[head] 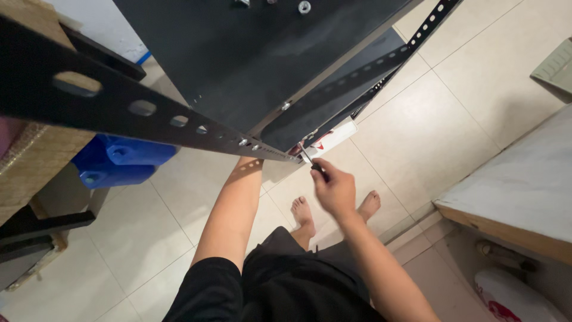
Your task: The person uses a screwdriver to tighten bolts on a black metal shelving unit. They work on multiple connection points along the vertical frame, securing the shelves to the uprights.
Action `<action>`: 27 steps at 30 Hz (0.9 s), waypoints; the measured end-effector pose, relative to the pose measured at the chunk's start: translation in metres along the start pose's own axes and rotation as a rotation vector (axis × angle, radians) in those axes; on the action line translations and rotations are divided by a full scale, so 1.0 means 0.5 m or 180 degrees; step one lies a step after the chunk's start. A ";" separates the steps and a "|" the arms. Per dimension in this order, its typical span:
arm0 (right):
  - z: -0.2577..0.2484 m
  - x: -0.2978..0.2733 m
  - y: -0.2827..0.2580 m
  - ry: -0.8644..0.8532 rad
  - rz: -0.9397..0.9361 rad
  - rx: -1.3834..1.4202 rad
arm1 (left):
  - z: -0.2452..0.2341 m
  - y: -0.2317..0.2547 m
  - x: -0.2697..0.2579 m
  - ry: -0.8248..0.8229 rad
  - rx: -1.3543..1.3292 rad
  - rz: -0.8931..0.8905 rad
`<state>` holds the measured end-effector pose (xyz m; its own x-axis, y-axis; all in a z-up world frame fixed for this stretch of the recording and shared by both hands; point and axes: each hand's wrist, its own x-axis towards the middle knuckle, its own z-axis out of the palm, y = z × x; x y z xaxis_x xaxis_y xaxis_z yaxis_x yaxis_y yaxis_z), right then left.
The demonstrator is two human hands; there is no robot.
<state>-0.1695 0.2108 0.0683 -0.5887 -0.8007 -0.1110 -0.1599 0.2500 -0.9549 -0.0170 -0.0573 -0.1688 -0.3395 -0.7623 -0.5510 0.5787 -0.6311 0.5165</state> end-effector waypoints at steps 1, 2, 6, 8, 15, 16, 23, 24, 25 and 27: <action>0.009 -0.019 -0.018 0.0517 -0.1275 -0.1377 | -0.004 -0.005 -0.005 0.0009 -0.0009 -0.0009; 0.016 -0.035 -0.034 0.0604 -0.1189 -0.1668 | -0.009 -0.011 -0.012 0.0025 -0.0004 -0.0026; 0.032 -0.034 -0.074 0.0863 -0.1000 -0.2259 | -0.001 -0.003 -0.002 -0.0005 -0.0034 0.0015; 0.036 -0.042 -0.073 0.0899 -0.0929 -0.2296 | -0.009 -0.006 -0.009 0.0013 -0.0037 0.0003; 0.028 -0.007 -0.025 0.0118 0.0816 0.0415 | -0.008 -0.004 -0.005 -0.0006 -0.0049 -0.0011; 0.015 0.009 -0.015 -0.0269 0.1553 0.1543 | -0.008 -0.005 -0.005 0.0000 -0.0045 -0.0016; -0.058 0.024 0.044 -0.1226 0.2432 0.3655 | 0.003 0.007 0.013 -0.0046 -0.0075 -0.0009; -0.053 0.024 0.051 -0.1208 0.2495 0.3621 | 0.001 0.007 0.012 -0.0048 -0.0073 -0.0010; -0.047 0.024 0.056 -0.1187 0.2565 0.3587 | 0.001 0.007 0.013 -0.0045 -0.0068 -0.0013; -0.032 0.027 0.059 -0.1149 0.2699 0.3522 | -0.001 0.009 0.016 -0.0032 -0.0070 -0.0011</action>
<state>-0.1949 0.2164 0.0431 0.0629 -0.7610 -0.6457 0.9146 0.3029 -0.2679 -0.0166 -0.0661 -0.1711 -0.3490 -0.7616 -0.5461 0.5936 -0.6306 0.5001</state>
